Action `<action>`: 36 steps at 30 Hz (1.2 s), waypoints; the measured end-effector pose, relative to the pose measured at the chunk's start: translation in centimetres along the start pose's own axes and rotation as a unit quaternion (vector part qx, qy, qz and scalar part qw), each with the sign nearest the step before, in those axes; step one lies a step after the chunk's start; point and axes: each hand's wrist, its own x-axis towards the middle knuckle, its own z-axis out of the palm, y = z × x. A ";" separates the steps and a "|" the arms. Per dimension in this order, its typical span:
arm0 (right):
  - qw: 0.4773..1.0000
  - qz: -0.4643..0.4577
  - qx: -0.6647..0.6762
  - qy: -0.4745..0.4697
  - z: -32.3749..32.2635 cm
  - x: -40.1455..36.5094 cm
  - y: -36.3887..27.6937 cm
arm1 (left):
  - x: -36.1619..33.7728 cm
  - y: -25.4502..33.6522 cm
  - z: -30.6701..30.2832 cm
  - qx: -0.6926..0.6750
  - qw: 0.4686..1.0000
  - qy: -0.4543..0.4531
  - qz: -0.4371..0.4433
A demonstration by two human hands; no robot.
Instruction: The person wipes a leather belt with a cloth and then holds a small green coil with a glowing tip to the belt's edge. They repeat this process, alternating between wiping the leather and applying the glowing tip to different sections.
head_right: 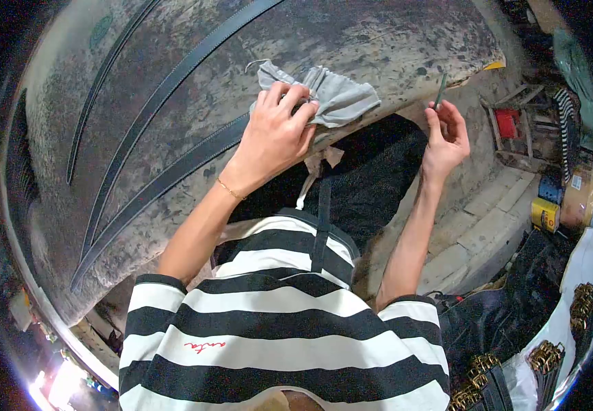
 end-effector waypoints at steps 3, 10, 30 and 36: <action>0.994 -0.053 -0.092 0.038 0.6 -0.1 -0.5 | 0.0 0.0 -0.1 -0.003 1.000 -0.001 -0.006; 0.906 -0.205 -0.350 -0.123 0.7 0.3 0.4 | 0.1 0.0 -0.4 -0.015 1.000 -0.006 -0.018; 0.967 0.140 0.213 -0.020 5.2 0.9 -2.1 | -0.6 -0.8 0.1 -0.107 0.959 0.171 -0.199; 0.990 0.007 0.139 -0.032 11.3 -0.1 -0.1 | -0.7 -0.9 -0.6 -0.043 0.916 0.291 -0.273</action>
